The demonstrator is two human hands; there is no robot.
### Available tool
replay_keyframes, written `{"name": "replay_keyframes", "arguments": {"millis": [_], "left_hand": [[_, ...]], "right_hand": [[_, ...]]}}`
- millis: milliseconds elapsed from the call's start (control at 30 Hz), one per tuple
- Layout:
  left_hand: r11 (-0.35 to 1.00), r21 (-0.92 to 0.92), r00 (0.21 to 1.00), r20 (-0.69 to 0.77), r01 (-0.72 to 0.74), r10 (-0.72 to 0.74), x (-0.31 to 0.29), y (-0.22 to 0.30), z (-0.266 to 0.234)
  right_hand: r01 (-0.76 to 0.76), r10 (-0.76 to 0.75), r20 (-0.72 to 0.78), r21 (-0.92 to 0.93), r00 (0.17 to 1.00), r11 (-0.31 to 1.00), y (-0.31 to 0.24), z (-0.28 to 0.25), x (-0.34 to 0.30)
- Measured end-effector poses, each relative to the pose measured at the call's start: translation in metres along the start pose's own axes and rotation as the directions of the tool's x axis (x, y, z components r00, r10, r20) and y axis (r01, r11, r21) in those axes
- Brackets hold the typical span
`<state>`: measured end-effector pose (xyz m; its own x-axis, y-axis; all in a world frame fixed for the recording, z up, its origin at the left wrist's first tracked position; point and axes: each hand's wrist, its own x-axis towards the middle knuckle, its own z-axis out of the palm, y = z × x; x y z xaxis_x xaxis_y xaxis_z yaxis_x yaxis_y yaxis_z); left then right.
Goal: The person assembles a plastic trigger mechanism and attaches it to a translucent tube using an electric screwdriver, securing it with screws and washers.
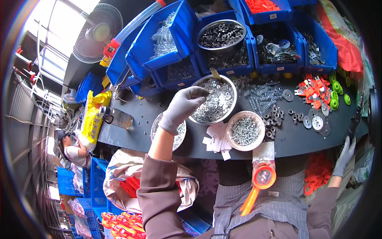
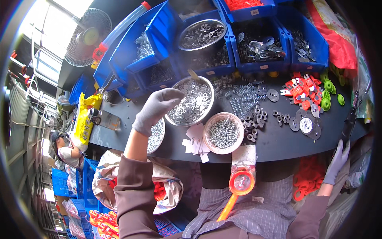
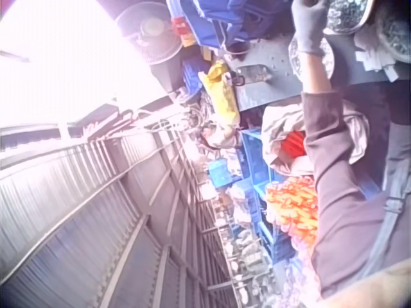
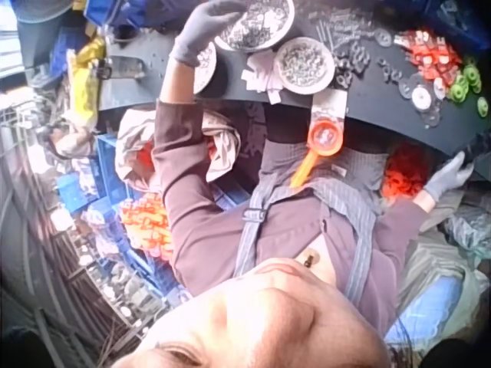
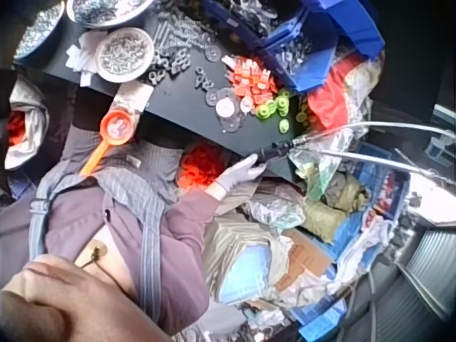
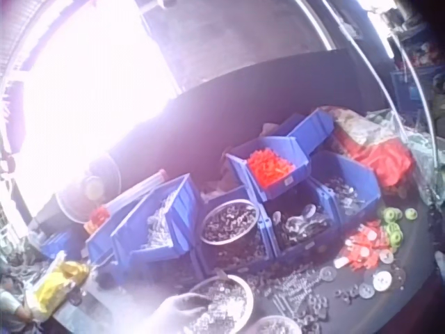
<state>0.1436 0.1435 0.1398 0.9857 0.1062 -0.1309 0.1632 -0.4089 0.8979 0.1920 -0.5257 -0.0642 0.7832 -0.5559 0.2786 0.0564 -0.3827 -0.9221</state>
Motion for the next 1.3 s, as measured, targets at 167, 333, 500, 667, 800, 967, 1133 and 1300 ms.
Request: {"name": "replay_keyframes", "arguments": {"millis": [167, 333, 500, 667, 800, 967, 1133, 1300], "left_hand": [[0.862, 0.507, 0.993, -0.107, 0.01, 0.052, -0.004, 0.003, 0.036], [0.969, 0.245, 0.988, -0.155, 0.021, 0.017, 0.004, -0.031, 0.062], [0.787, 0.59, 0.889, -0.246, -0.18, 0.387, -0.024, -0.037, 0.045], [0.858, 0.494, 0.864, -0.36, -0.143, 0.351, -0.018, -0.037, 0.05], [0.816, 0.532, 0.857, -0.291, -0.225, 0.426, -0.027, -0.022, 0.051], [0.991, -0.128, 0.998, 0.056, 0.032, -0.025, -0.069, 0.038, 0.108], [0.969, -0.111, 0.798, 0.591, 0.223, -0.116, -0.098, 0.052, 0.156], [0.996, 0.034, 0.817, 0.571, 0.077, -0.082, -0.102, 0.038, 0.172]], "right_hand": [[0.051, -0.051, -0.004, -0.033, 0.999, 0.998, -0.01, -0.007, 0.005], [0.242, -0.331, -0.199, -0.369, 0.923, 0.897, -0.082, 0.0, -0.029], [0.707, -0.733, 0.021, -0.284, 0.68, 0.648, -0.167, 0.044, -0.05], [0.63, -0.605, 0.178, -0.279, 0.776, 0.725, -0.15, 0.092, -0.004], [0.602, -0.542, 0.267, -0.425, 0.797, 0.676, -0.097, 0.131, 0.058], [0.653, -0.541, 0.365, -0.445, 0.757, 0.613, -0.078, 0.108, 0.063], [0.464, -0.382, 0.277, -0.357, 0.882, 0.811, -0.064, 0.098, 0.057], [0.353, -0.345, 0.301, 0.027, 0.889, 0.935, -0.122, 0.109, -0.017]]}}
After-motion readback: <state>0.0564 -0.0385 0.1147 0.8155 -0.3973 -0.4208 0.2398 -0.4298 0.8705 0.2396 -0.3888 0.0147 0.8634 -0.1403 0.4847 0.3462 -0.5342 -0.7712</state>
